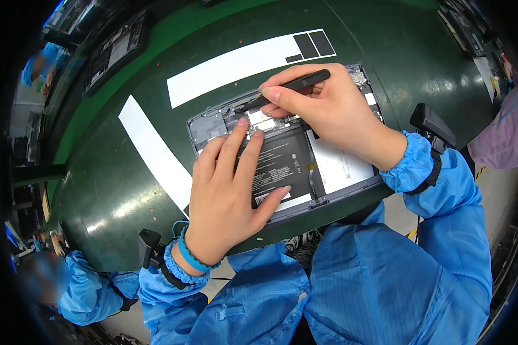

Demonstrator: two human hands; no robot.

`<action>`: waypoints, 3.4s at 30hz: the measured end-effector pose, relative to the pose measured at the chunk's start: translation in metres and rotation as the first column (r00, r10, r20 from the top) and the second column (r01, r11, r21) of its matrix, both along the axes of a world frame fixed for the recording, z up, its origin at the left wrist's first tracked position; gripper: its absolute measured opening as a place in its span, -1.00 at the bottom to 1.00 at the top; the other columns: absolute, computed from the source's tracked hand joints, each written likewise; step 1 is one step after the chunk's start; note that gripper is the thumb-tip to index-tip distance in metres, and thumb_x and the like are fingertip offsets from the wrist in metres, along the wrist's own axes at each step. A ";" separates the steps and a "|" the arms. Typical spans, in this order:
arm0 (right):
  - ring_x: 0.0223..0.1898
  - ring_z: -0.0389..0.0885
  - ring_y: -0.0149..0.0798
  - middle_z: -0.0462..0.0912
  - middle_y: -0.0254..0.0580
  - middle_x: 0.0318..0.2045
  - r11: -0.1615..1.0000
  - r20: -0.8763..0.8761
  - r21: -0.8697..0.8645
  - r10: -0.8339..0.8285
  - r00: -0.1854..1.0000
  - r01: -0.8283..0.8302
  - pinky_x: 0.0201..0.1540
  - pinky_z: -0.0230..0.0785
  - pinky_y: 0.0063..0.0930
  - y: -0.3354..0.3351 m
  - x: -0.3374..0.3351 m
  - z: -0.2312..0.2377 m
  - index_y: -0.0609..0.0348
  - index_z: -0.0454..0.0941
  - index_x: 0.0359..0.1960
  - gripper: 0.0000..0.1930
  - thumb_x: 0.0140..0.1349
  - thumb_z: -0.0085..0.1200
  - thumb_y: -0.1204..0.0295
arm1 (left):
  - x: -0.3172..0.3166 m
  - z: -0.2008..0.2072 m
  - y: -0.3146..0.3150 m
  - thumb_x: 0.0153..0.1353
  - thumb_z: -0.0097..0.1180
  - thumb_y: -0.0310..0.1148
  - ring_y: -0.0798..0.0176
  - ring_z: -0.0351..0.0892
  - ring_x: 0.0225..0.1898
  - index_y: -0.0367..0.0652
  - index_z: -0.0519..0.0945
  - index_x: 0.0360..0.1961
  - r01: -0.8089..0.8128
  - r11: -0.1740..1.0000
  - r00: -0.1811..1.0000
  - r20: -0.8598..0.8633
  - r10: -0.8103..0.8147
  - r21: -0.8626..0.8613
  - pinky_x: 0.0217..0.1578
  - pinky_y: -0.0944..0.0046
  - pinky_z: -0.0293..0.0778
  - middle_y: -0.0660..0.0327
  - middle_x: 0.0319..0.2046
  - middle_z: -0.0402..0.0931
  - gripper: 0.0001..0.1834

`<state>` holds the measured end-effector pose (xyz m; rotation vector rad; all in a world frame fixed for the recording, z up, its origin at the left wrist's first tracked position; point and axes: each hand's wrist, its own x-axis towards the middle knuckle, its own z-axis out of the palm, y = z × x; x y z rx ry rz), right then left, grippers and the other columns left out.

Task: The worker is assembling internal laptop components, using tweezers to place small parts and applying adhesive strips on a factory production line.

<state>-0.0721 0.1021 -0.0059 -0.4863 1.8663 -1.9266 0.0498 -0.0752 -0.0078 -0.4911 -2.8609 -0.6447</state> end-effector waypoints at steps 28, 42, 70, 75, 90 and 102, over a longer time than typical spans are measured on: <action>-0.19 0.66 -0.07 0.67 -0.07 -0.54 0.939 -0.642 0.343 0.249 0.725 -0.019 0.03 0.35 -0.23 -0.092 0.076 -0.003 0.24 0.69 -0.40 -0.77 0.13 0.16 0.30 | 0.083 -0.034 -0.047 0.07 0.33 -0.36 -0.15 0.34 0.27 -0.22 0.47 0.18 -0.576 0.811 0.813 -0.032 0.581 0.102 0.28 -0.13 0.16 0.04 0.13 0.50 -0.39; 0.15 0.42 0.07 0.57 0.02 0.06 0.879 -0.593 0.476 0.341 0.729 -0.024 0.22 0.23 -0.15 -0.092 0.083 -0.007 0.08 0.71 -0.32 -0.82 0.10 0.23 0.30 | 0.086 -0.041 -0.053 0.26 0.05 -0.42 -0.17 0.37 0.23 -0.20 0.49 0.18 -0.570 0.814 0.815 -0.048 0.577 0.112 0.23 -0.14 0.21 0.02 0.11 0.51 -0.56; -0.33 0.68 -0.41 0.70 -0.19 -0.29 0.996 -0.207 -0.084 0.004 0.978 -0.022 -0.39 0.47 -0.64 0.003 0.040 0.031 0.30 0.66 -0.16 -0.79 0.23 0.20 0.43 | 0.071 -0.020 -0.068 0.11 0.18 -0.49 0.04 0.57 -0.11 -0.25 0.57 0.04 -0.556 0.816 0.809 -0.124 0.575 0.154 -0.05 0.13 0.45 0.04 -0.09 0.59 -0.59; -0.51 0.62 -0.48 0.69 -0.23 -0.34 0.965 -0.212 -0.029 -0.260 0.942 0.260 -0.59 0.29 -0.72 0.079 -0.010 0.013 0.28 0.64 -0.12 -0.74 0.26 0.19 0.36 | 0.015 0.046 -0.009 0.15 0.18 -0.44 0.21 0.50 -0.36 -0.26 0.57 0.01 -0.176 0.916 0.983 0.024 0.179 0.362 -0.30 0.25 0.40 0.11 -0.19 0.59 -0.63; -0.73 0.49 -0.53 0.69 -0.13 -0.44 0.990 0.232 -0.125 -0.041 0.972 0.071 -0.76 0.12 -0.74 0.097 -0.026 -0.001 0.37 0.61 -0.16 -0.78 0.26 0.17 0.44 | -0.042 0.013 0.075 0.02 0.25 -0.48 -0.14 0.45 0.09 -0.28 0.57 -0.01 0.287 0.946 0.954 0.048 -0.297 0.152 0.09 0.08 0.43 -0.14 0.16 0.39 -0.56; -0.71 0.54 -0.48 0.70 -0.09 -0.42 0.989 0.206 0.051 -0.147 0.968 0.139 -0.76 0.20 -0.72 0.091 -0.025 -0.006 0.39 0.61 -0.18 -0.79 0.28 0.14 0.44 | -0.044 0.004 0.072 -0.09 0.30 -0.43 -0.10 0.53 0.02 -0.27 0.61 -0.13 0.299 0.953 0.953 0.037 -0.300 0.048 -0.01 0.15 0.51 -0.19 0.18 0.39 -0.59</action>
